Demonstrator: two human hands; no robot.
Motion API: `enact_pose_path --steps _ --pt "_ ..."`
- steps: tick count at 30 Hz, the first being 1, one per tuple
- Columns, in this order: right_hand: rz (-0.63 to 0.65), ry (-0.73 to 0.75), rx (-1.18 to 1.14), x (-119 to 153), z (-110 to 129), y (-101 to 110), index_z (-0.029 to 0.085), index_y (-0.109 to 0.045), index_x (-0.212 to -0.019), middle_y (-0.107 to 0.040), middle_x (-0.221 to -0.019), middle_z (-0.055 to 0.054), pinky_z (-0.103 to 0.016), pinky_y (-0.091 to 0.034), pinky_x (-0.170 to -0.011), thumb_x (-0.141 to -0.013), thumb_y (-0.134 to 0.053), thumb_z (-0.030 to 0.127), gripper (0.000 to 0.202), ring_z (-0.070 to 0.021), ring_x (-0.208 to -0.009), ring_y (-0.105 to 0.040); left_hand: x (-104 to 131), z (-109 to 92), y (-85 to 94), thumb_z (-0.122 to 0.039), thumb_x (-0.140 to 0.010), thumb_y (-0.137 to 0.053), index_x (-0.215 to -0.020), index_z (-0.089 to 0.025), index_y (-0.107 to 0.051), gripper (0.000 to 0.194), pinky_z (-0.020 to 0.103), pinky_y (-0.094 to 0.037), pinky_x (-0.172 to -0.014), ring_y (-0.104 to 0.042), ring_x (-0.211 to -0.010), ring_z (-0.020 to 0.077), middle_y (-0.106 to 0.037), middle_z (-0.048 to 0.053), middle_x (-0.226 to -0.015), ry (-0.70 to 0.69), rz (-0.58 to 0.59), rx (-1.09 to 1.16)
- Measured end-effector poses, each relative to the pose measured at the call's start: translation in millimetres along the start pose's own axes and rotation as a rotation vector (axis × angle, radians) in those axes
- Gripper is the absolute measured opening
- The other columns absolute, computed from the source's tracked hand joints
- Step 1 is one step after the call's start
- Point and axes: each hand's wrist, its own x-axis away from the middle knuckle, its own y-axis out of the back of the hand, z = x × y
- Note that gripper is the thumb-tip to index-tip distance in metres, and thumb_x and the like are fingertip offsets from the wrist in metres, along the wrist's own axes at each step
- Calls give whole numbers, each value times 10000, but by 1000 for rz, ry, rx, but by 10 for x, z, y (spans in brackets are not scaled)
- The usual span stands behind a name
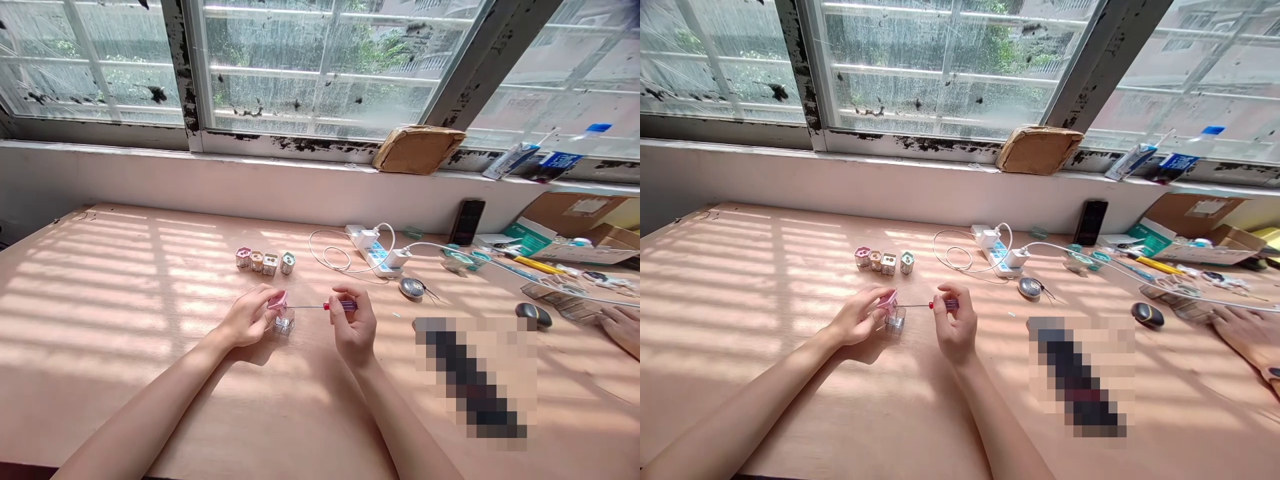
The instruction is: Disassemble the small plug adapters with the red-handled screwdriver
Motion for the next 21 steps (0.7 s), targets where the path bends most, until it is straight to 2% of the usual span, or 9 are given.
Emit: enact_pose_path --steps 5,11,16,21 --pt "49 32 -29 -17 24 13 229 -561 -1097 -558 -778 18 -263 -446 -533 -909 -563 232 189 -132 -598 -554 -7 3 4 -222 -952 -518 -1269 -178 -600 331 353 -525 -906 -635 -1025 230 -661 101 -1134 3 5 -28" --pt "44 -33 1 -32 43 -1 223 -563 -1053 -506 -626 58 -245 -368 -474 -958 -581 303 125 -114 -501 -474 -8 13 3 -234 -962 -515 -1260 -174 -604 317 344 -523 -902 -639 -1015 223 -660 99 -1128 -9 -11 -13" --pt "41 -3 -99 -28 39 -33 228 -558 -1097 -571 -745 28 -267 -440 -522 -929 -616 284 186 -125 -563 -536 -8 4 2 -211 -955 -512 -1264 -170 -596 323 346 -520 -897 -636 -1011 222 -659 103 -1126 -22 -9 -18" --pt "25 -7 -86 -13 16 -35 226 -571 -1082 -568 -777 18 -270 -440 -527 -908 -620 262 185 -128 -583 -537 -16 -3 2 -207 -946 -516 -1263 -163 -596 330 342 -517 -892 -635 -1010 222 -658 102 -1121 -24 -11 -19"
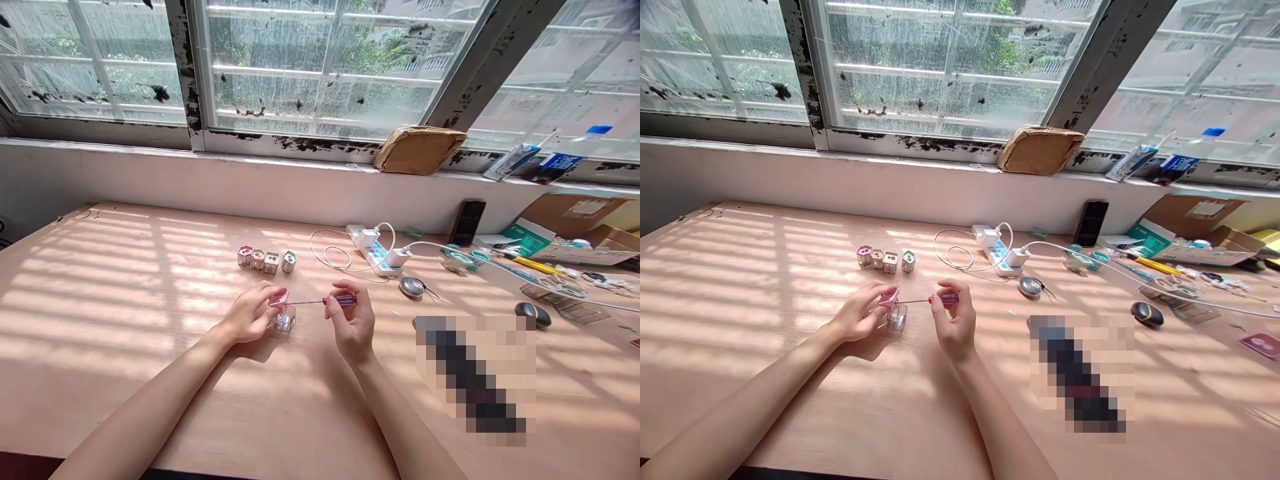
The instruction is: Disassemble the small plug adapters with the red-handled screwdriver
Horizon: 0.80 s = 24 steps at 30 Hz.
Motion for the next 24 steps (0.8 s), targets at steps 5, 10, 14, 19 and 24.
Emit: enact_pose_path --steps 5,10,14,19,24 --pt "-21 -5 44 4 -37 23 226 -560 -1075 -545 -722 35 -267 -423 -521 -891 -589 227 186 -130 -565 -518 -1 11 7 -222 -954 -518 -1260 -164 -599 322 343 -517 -885 -637 -995 219 -660 100 -1105 -3 -2 6" --pt "14 -18 104 24 -61 -2 225 -563 -1077 -571 -737 24 -264 -435 -517 -905 -598 261 179 -132 -568 -523 1 12 13 -243 -966 -523 -1266 -174 -599 318 341 -516 -880 -641 -988 216 -663 95 -1099 -1 -8 -3" --pt "34 -28 123 45 -63 -29 226 -573 -1070 -580 -736 19 -262 -445 -521 -920 -605 288 166 -138 -587 -546 -2 -14 14 -233 -959 -535 -1244 -170 -614 302 329 -520 -875 -645 -976 211 -666 93 -1077 -11 -7 -27" --pt "-38 -23 93 30 -47 -21 222 -579 -1051 -581 -734 22 -268 -446 -518 -927 -607 299 149 -133 -564 -546 1 -19 10 -247 -950 -560 -1252 -182 -627 316 319 -531 -876 -652 -997 214 -666 96 -1107 -10 -12 -39" --pt "-75 -34 59 6 -42 -5 219 -580 -1049 -569 -705 32 -267 -434 -508 -934 -603 309 147 -133 -548 -541 3 -15 8 -253 -943 -562 -1257 -184 -631 329 325 -530 -875 -651 -996 216 -669 97 -1111 5 -13 -41"
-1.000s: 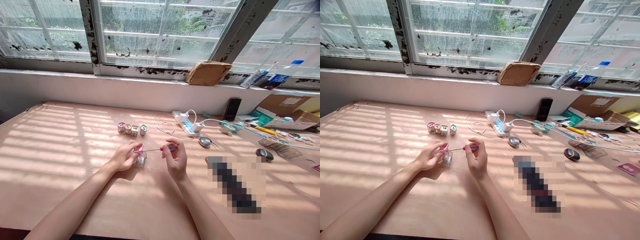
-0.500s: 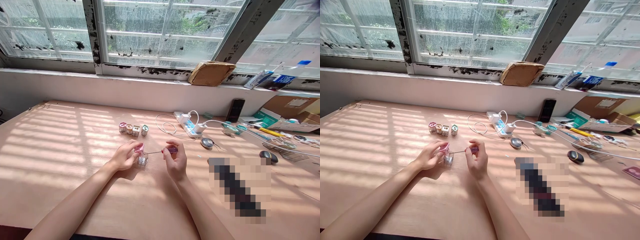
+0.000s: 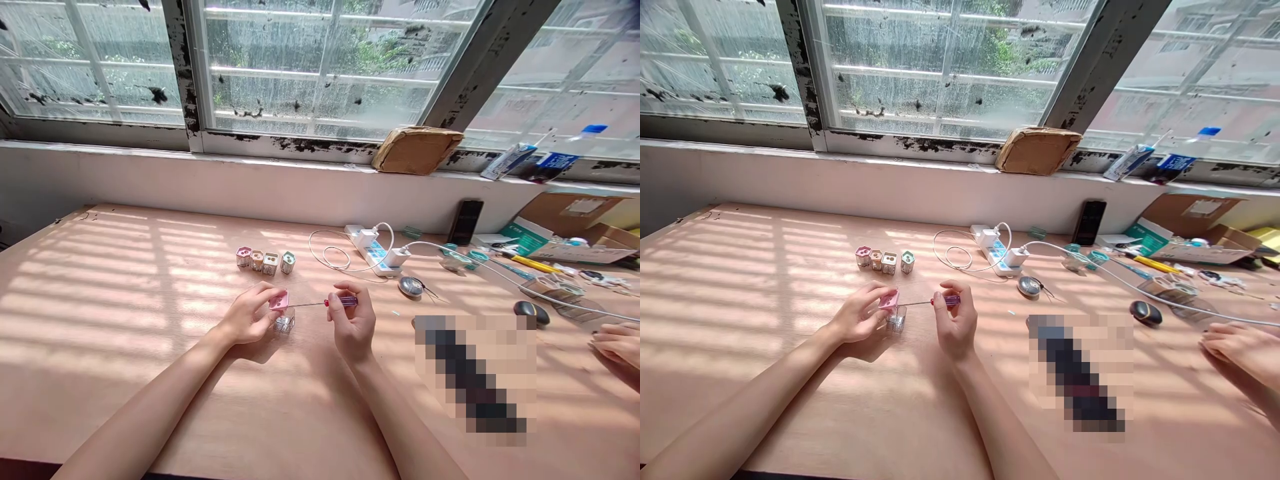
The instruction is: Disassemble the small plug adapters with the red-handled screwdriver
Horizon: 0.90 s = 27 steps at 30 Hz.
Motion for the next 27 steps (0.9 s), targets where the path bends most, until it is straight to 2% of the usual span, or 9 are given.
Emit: enact_pose_path --steps 9,19,27 --pt "79 -16 45 25 -5 -25 221 -592 -1002 -567 -699 26 -261 -429 -524 -922 -611 311 122 -137 -581 -554 -6 -13 11 -240 -944 -546 -1228 -179 -632 303 328 -522 -857 -635 -933 206 -662 82 -1018 -10 -7 21" --pt "-25 -78 -42 -31 -9 4 212 -588 -984 -549 -663 39 -252 -395 -458 -912 -623 348 159 -122 -495 -495 1 -5 1 -189 -887 -590 -1238 -188 -628 354 325 -517 -901 -639 -999 213 -661 80 -1087 2 17 19" --pt "35 -11 76 -1 -18 -6 221 -598 -943 -543 -626 41 -248 -408 -497 -897 -614 313 104 -136 -536 -537 -8 -7 11 -243 -930 -570 -1219 -176 -632 303 328 -518 -850 -635 -929 202 -660 80 -1024 1 -13 31"
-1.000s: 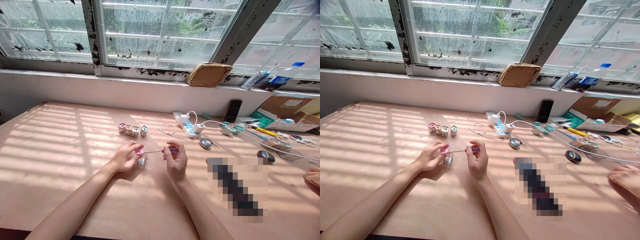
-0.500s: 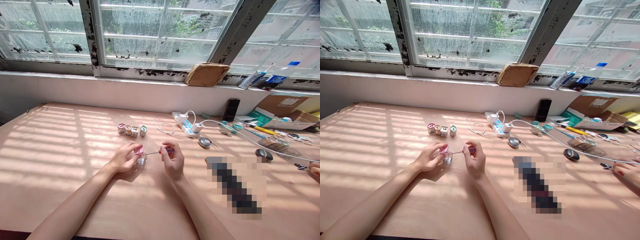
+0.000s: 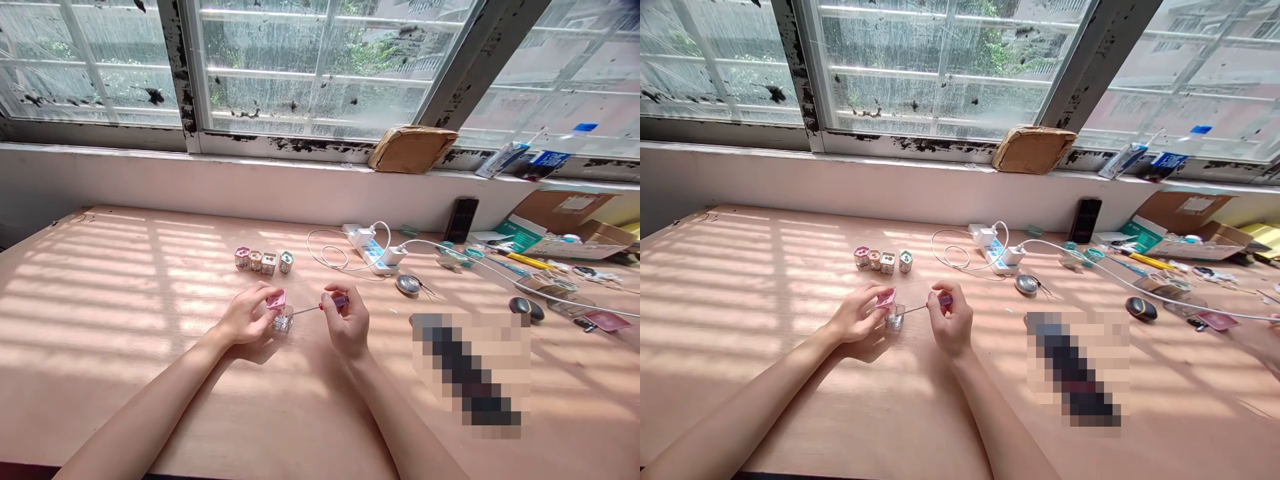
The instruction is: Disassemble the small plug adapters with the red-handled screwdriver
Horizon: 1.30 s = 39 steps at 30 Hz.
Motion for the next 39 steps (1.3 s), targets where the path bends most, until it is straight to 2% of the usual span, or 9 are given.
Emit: enact_pose_path --steps 4,10,15,18,22,25,30,35,39 --pt "8 7 25 4 -4 3 224 -598 -922 -524 -602 46 -245 -403 -489 -907 -617 333 111 -134 -521 -530 1 7 0 -232 -919 -574 -1213 -185 -631 303 323 -519 -828 -631 -905 197 -657 73 -1000 3 -13 9" --pt "-19 11 19 -15 -28 7 221 -606 -929 -581 -644 26 -255 -443 -509 -921 -627 376 156 -150 -561 -587 1 12 -6 -225 -919 -566 -1220 -187 -620 308 336 -525 -844 -636 -918 201 -660 76 -1011 3 -41 30" --pt "-49 -24 -11 -59 -74 18 218 -614 -928 -645 -723 -3 -282 -511 -593 -913 -630 365 149 -171 -654 -640 -4 50 -19 -220 -926 -565 -1218 -172 -621 301 360 -538 -889 -647 -984 213 -681 103 -1088 16 -106 51" --pt "-38 -67 -13 -87 -139 31 213 -610 -913 -665 -751 -21 -289 -513 -591 -907 -628 394 182 -179 -675 -642 1 73 -38 -226 -908 -592 -1205 -177 -626 303 372 -549 -917 -659 -1031 221 -691 107 -1149 65 -145 66" --pt "28 -104 42 -126 -289 42 200 -622 -905 -696 -799 -48 -284 -503 -583 -886 -637 432 233 -195 -726 -656 8 57 -50 -191 -851 -624 -1209 -186 -597 359 385 -560 -943 -673 -1027 215 -700 89 -1146 131 -159 102" --pt "142 -115 148 -145 -416 42 195 -646 -900 -719 -843 -65 -296 -511 -605 -888 -612 434 241 -200 -734 -663 6 9 -39 -192 -839 -625 -1180 -208 -573 345 399 -565 -941 -679 -1003 208 -700 71 -1106 144 -163 119" --pt "273 -82 247 -142 -548 38 217 -666 -826 -719 -832 -30 -328 -532 -691 -841 -603 309 113 -205 -759 -670 2 -27 -27 -215 -866 -609 -1152 -267 -551 296 429 -584 -903 -689 -985 215 -696 57 -1046 94 -174 119" --pt "268 -26 263 -123 -442 20 219 -669 -852 -708 -876 -39 -354 -545 -731 -859 -612 284 87 -214 -789 -680 47 36 -57 -246 -861 -652 -1176 -274 -563 329 465 -592 -877 -695 -996 259 -708 82 -1071 72 -151 57" --pt "314 196 181 -66 -185 -7 233 -677 -1034 -726 -1002 -62 -385 -549 -848 -892 -663 287 153 -237 -955 -679 106 49 -62 -266 -858 -658 -1203 -268 -570 356 438 -604 -846 -711 -974 268 -727 76 -1060 23 -102 -2"
